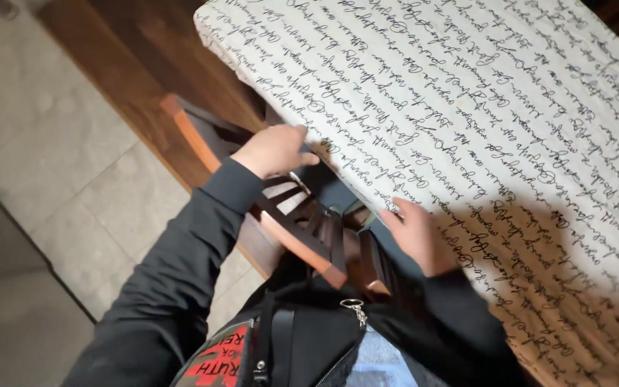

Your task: The person spreads a tablecloth over a wooden table, smoothing it with their hands, and then adjusts a chair next to the table before handling a small basket.

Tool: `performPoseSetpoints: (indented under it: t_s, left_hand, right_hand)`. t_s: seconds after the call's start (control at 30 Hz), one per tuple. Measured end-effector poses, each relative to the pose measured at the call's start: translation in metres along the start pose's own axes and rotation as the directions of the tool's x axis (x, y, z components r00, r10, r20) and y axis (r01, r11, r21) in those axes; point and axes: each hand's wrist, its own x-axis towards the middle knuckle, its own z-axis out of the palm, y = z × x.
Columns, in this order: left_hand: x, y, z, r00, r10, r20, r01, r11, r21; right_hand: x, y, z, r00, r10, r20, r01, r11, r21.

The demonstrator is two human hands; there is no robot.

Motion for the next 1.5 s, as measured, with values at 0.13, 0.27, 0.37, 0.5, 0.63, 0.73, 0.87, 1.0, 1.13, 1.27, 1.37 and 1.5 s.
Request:
performPoseSetpoints:
  t_s: [0.13, 0.27, 0.37, 0.5, 0.63, 0.73, 0.87, 1.0, 1.13, 1.27, 1.37, 1.5]
  left_hand:
    - [-0.028, 0.026, 0.026, 0.995, 0.03, -0.097, -0.032, 0.999, -0.024]
    - [-0.059, 0.053, 0.052, 0.981, 0.029, -0.194, -0.032, 0.999, -0.011]
    - [-0.082, 0.062, 0.077, 0.932, 0.084, -0.353, -0.075, 0.996, 0.041]
    - [-0.1, 0.061, 0.115, 0.818, 0.14, -0.558, -0.08, 0.988, 0.131]
    - [-0.137, 0.06, 0.112, 0.617, 0.112, -0.779, -0.099, 0.993, 0.064]
    - [-0.177, 0.05, 0.105, 0.498, 0.081, -0.863, -0.156, 0.988, 0.002]
    - [-0.223, 0.022, 0.128, 0.458, 0.003, -0.889, -0.064, 0.998, -0.029]
    - [-0.296, 0.004, 0.165, 0.542, -0.12, -0.832, 0.083, 0.993, -0.09]
    - [-0.359, -0.007, 0.205, 0.625, -0.374, -0.685, 0.216, 0.927, -0.308]
    - [-0.411, -0.018, 0.24, 0.579, -0.563, -0.59, 0.352, 0.825, -0.441]
    - [-0.446, -0.026, 0.264, 0.479, -0.518, -0.708, 0.361, 0.852, -0.38]
    - [-0.506, -0.021, 0.268, 0.46, -0.599, -0.655, 0.366, 0.8, -0.475]
  right_hand:
    - [-0.005, -0.036, 0.005, 0.972, -0.226, -0.062, 0.232, 0.965, 0.119]
    - [-0.028, -0.067, 0.008, 0.894, -0.426, -0.136, 0.447, 0.857, 0.255]
    - [-0.057, -0.09, 0.001, 0.832, -0.538, -0.133, 0.555, 0.804, 0.216]
    - [-0.073, -0.105, 0.006, 0.715, -0.689, -0.122, 0.698, 0.713, 0.062]
    - [-0.087, -0.125, 0.007, 0.535, -0.836, -0.125, 0.84, 0.542, -0.033]
    - [-0.106, -0.148, 0.007, 0.367, -0.923, -0.118, 0.919, 0.379, -0.104]
    - [-0.123, -0.178, 0.033, 0.243, -0.969, -0.037, 0.967, 0.245, -0.067]
    - [-0.135, -0.197, 0.083, 0.2, -0.97, 0.141, 0.973, 0.213, 0.085]
    - [-0.159, -0.222, 0.125, 0.217, -0.899, 0.38, 0.864, 0.359, 0.354]
    - [-0.187, -0.245, 0.171, 0.291, -0.769, 0.569, 0.728, 0.564, 0.389]
    - [-0.219, -0.264, 0.2, 0.325, -0.689, 0.647, 0.712, 0.629, 0.313]
    - [-0.248, -0.275, 0.243, 0.244, -0.665, 0.706, 0.651, 0.652, 0.389]
